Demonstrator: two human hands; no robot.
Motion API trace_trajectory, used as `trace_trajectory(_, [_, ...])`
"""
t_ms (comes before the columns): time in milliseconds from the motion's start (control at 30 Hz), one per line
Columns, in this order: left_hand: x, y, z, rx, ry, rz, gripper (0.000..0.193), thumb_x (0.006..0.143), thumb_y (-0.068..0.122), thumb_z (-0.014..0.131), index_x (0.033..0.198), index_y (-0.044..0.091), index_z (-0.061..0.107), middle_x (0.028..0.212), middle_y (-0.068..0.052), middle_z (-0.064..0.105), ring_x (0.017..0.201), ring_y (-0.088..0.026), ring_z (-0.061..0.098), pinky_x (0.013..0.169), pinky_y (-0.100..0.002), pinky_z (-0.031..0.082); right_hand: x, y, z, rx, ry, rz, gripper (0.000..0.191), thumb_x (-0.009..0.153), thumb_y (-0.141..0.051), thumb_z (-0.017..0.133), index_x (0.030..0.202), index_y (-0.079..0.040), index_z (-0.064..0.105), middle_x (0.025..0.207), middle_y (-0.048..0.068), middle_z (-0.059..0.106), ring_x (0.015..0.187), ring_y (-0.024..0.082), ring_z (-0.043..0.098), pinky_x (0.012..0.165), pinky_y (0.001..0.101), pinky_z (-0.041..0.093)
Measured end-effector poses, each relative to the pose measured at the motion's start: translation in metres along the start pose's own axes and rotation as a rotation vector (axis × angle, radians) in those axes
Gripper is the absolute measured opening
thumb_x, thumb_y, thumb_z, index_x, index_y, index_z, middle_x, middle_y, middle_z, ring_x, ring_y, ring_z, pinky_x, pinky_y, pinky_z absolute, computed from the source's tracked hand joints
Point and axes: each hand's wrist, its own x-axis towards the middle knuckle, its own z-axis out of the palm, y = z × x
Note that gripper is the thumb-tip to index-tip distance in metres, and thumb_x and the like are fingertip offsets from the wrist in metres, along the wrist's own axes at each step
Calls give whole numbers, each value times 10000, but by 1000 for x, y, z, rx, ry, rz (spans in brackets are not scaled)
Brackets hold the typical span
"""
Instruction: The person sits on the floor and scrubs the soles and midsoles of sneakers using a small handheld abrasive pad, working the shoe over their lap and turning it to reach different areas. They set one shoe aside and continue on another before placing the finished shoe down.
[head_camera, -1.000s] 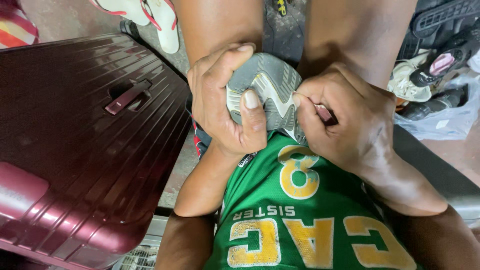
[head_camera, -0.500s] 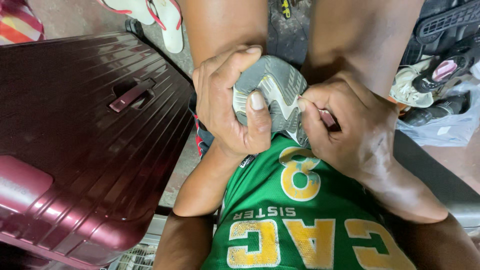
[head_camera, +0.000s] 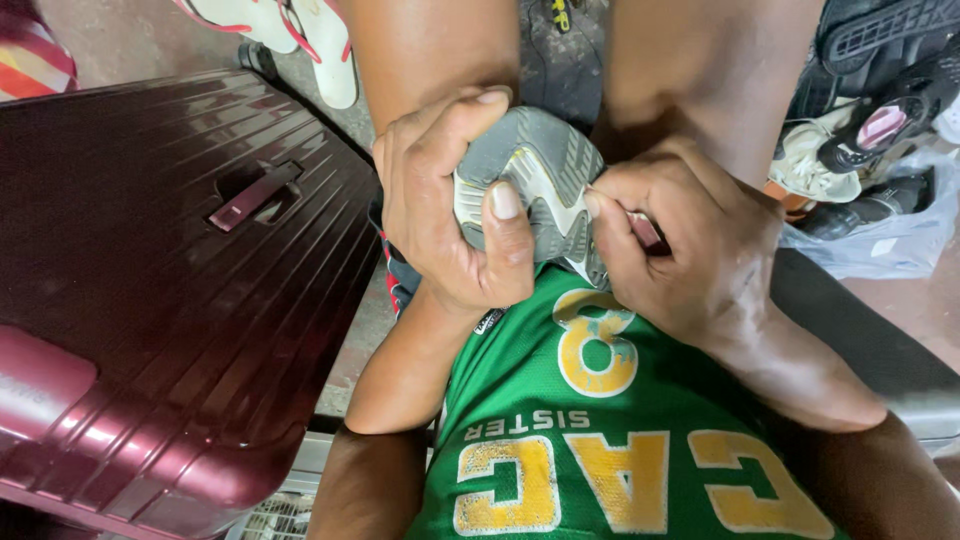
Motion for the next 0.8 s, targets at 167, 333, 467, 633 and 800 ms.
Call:
trace_trajectory(167, [0, 0, -1, 20, 1, 9, 376, 1053, 300, 524, 1295, 19, 582, 1217, -145, 693, 1069, -283, 689, 1005, -365, 471, -3, 2, 1, -4, 27, -34, 140, 978, -1, 753, 1052, -56, 647, 976, 82, 668, 709, 168, 642, 604, 288, 503])
trace_trajectory(333, [0, 1, 0, -8, 2, -2, 373, 1059, 298, 528, 1304, 21, 579, 1232, -145, 689, 1084, -279, 684, 978, -354, 458, -5, 3, 4, -5, 44, 1, 138, 985, -5, 773, 1046, -56, 660, 962, 73, 666, 691, 144, 632, 594, 272, 496])
trace_trajectory(467, [0, 3, -1, -2, 10, -31, 368, 1069, 298, 528, 1314, 29, 584, 1206, -143, 690, 1097, -277, 682, 985, -342, 461, -9, 2, 6, 182, 92, 94, 105, 1031, -9, 761, 1034, -45, 662, 957, 68, 674, 690, 97, 604, 598, 228, 475])
trace_trajectory(633, [-1, 2, -1, -20, 17, -71, 361, 1079, 302, 523, 1315, 37, 586, 1188, -136, 693, 1102, -258, 673, 986, -337, 463, -11, 8, 4, 341, 103, 242, 94, 990, -24, 744, 998, -46, 653, 888, 51, 653, 636, 62, 547, 551, 206, 422])
trace_trajectory(800, [-2, 2, 1, -24, 18, -62, 359, 1084, 302, 521, 1316, 35, 584, 1195, -135, 693, 1116, -254, 668, 996, -341, 469, -10, 8, 7, 170, 62, 84, 124, 1018, -2, 774, 1032, -51, 661, 901, 67, 684, 670, 93, 623, 603, 233, 481])
